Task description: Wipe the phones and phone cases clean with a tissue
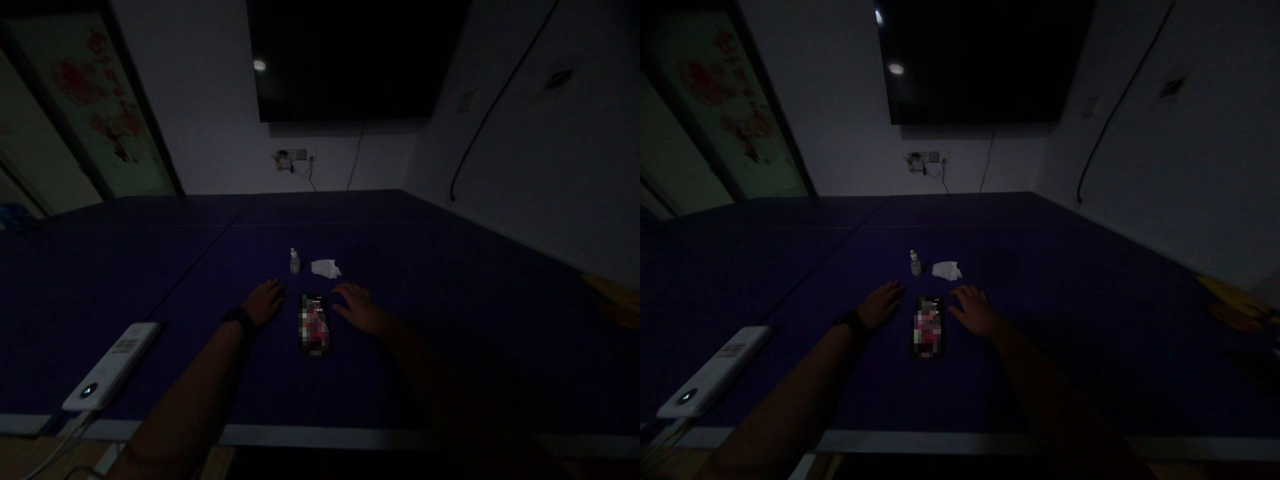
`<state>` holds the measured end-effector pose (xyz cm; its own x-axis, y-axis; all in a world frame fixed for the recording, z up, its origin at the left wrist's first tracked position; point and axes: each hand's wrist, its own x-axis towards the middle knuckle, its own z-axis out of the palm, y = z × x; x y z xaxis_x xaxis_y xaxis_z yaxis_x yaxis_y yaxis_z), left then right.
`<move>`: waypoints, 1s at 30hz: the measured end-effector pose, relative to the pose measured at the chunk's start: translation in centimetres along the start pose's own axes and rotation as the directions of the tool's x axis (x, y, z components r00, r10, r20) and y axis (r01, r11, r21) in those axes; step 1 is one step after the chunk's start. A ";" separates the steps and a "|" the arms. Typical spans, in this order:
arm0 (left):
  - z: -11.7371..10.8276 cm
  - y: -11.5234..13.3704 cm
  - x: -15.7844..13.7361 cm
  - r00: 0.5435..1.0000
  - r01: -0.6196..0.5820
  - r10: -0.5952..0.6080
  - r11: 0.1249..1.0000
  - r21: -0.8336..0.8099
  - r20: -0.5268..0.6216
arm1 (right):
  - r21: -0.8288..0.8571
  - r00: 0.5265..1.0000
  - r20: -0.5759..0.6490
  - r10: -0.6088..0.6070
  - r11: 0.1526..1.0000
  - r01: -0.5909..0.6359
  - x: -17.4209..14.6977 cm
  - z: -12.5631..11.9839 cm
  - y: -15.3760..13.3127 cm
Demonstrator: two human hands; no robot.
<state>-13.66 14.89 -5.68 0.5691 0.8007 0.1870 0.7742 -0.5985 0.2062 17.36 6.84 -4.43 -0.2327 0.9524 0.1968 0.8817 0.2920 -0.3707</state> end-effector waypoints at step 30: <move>-1.2 2.0 -0.7 0.987 -0.115 0.126 0.988 -0.104 0.104 | -0.038 0.992 0.122 0.011 0.999 -0.006 -0.8 -1.6 -0.7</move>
<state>-12.86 13.11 -4.20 0.6876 0.7176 0.1106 0.6706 -0.6861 0.2821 17.58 5.69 -2.87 -0.2714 0.9591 0.0800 0.8982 0.2823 -0.3369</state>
